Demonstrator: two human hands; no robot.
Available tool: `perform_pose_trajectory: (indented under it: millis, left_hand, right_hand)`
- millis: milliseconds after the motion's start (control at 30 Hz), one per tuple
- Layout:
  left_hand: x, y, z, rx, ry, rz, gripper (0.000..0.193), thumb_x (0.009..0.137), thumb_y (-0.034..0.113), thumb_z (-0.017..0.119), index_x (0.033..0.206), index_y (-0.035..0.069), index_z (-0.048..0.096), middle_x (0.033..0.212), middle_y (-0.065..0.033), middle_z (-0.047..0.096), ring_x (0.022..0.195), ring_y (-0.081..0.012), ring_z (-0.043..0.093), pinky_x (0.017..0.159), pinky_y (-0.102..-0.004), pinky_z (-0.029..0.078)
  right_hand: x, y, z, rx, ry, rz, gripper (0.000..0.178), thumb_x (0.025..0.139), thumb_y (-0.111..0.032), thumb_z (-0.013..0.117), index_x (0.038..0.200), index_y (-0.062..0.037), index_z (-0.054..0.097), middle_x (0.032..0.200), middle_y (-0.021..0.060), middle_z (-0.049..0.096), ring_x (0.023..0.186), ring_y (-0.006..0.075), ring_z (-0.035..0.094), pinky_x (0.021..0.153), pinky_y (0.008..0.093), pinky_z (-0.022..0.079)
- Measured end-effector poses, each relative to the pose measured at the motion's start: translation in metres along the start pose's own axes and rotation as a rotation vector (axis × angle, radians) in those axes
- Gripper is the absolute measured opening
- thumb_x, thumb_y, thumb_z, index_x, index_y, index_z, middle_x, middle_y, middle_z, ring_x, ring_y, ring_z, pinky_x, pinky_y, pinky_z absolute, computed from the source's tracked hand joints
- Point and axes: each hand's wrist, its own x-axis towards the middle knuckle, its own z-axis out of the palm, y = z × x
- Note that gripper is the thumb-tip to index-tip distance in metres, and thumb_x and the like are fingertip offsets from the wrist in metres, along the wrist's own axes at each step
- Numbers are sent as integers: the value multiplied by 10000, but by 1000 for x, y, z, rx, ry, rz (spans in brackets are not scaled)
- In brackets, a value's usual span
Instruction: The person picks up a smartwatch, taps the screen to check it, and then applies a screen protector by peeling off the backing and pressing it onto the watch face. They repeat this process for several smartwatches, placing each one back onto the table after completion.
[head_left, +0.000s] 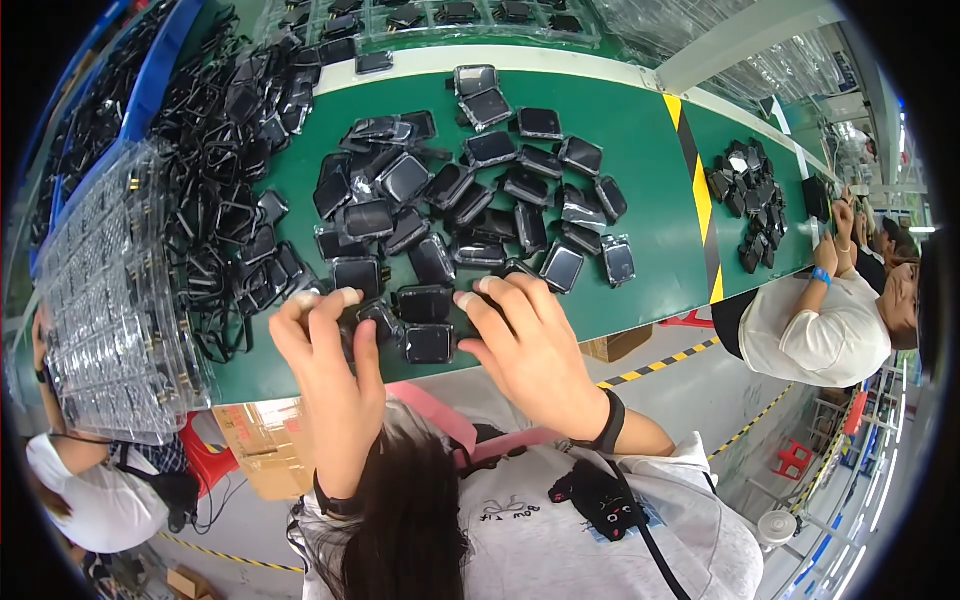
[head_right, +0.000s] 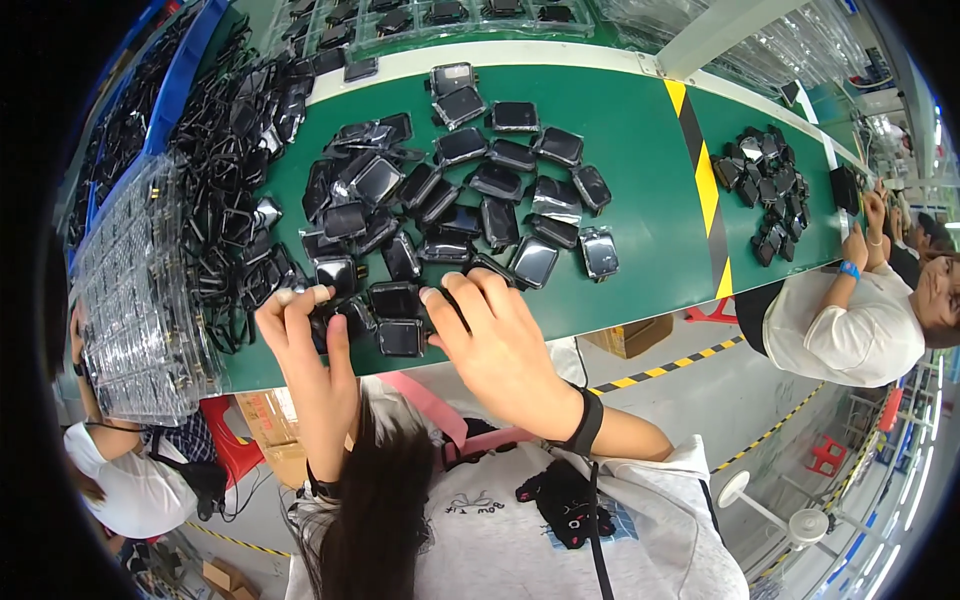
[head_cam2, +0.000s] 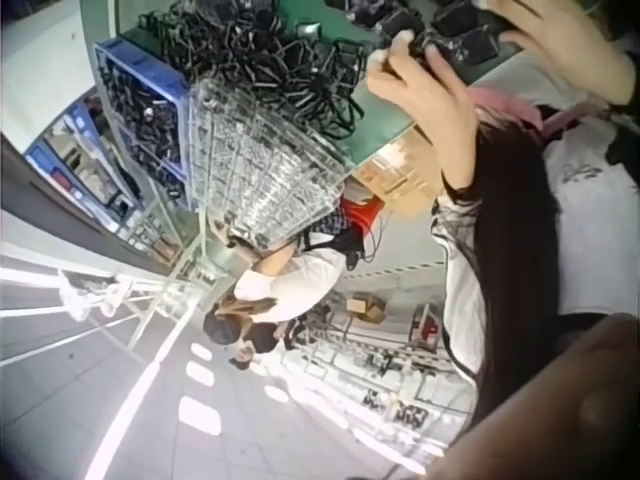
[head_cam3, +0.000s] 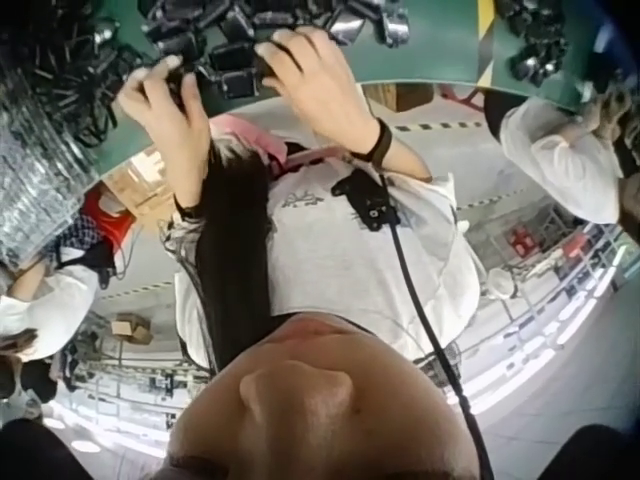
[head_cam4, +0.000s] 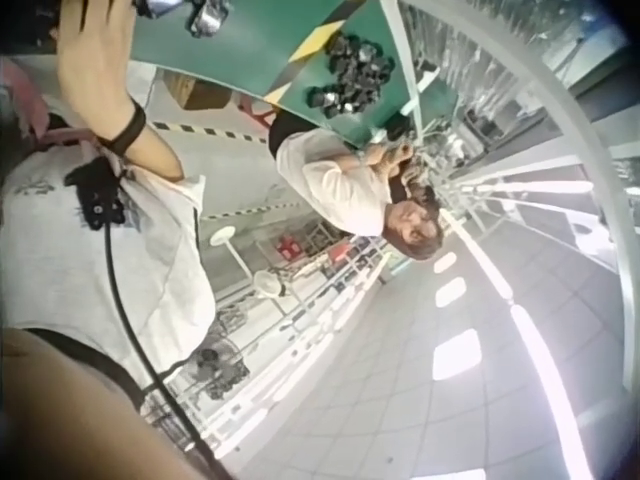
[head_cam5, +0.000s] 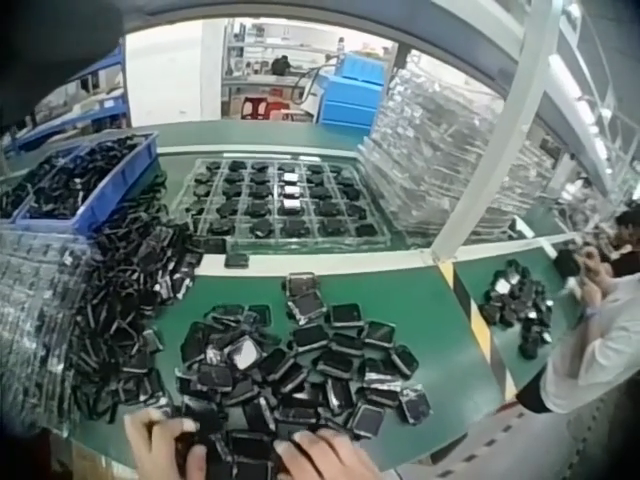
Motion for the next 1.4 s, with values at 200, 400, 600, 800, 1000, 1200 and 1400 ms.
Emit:
perform_pose_trajectory:
  millis: [200,400,600,800,1000,1200,1400]
  left_hand:
    - [9,-17,9,148,209,-88,350,858,37,557,1200,4,489,1205,-205,365,1104,-334,364,956,-421,304]
    - [19,-11,3,215,277,-82,366,900,104,518,1246,2,463,1287,-211,362,1141,-322,349,963,-413,295]
    - [4,-2,2,-640,83,-73,423,939,174,482,1309,-13,394,1313,-207,391,1014,-275,528,836,-345,438]
    - [16,-7,9,-1536,-198,-261,443,956,161,445,1342,-23,331,1363,-216,367,1018,-285,586,786,-324,503]
    - [12,-25,-14,-1478,-67,-236,455,955,130,441,1356,-19,287,1368,-234,369,1117,-337,550,853,-336,513]
    - [6,-31,-18,-1520,165,-279,382,924,39,459,1284,-14,341,1363,-257,369,1156,-368,514,928,-369,491]
    - [2,-39,-23,-1495,352,-304,340,902,-10,482,1228,-9,386,1348,-256,389,1154,-365,516,933,-376,489]
  right_hand:
    - [35,30,-17,-14,169,-8,331,654,-13,721,954,-19,579,977,100,574,926,316,513,781,375,443]
    - [66,49,-25,9,-74,77,280,635,-17,738,848,-14,557,920,88,600,903,302,521,768,369,437]
    - [77,28,-44,77,-104,-4,286,629,-24,750,843,-27,561,910,82,602,906,292,526,763,351,439]
    - [118,-2,-42,402,-232,-320,270,668,-53,752,876,-30,581,869,78,605,851,251,563,728,336,451]
    - [224,36,1,78,-201,-322,195,768,-119,681,915,-7,619,789,102,615,722,197,591,684,297,471]
    - [309,29,44,-101,-88,-492,196,705,-28,648,899,-33,620,893,146,532,858,295,518,776,364,440]
    - [326,47,68,-262,71,-769,156,750,-63,673,891,-21,621,987,119,598,897,254,585,805,332,471]
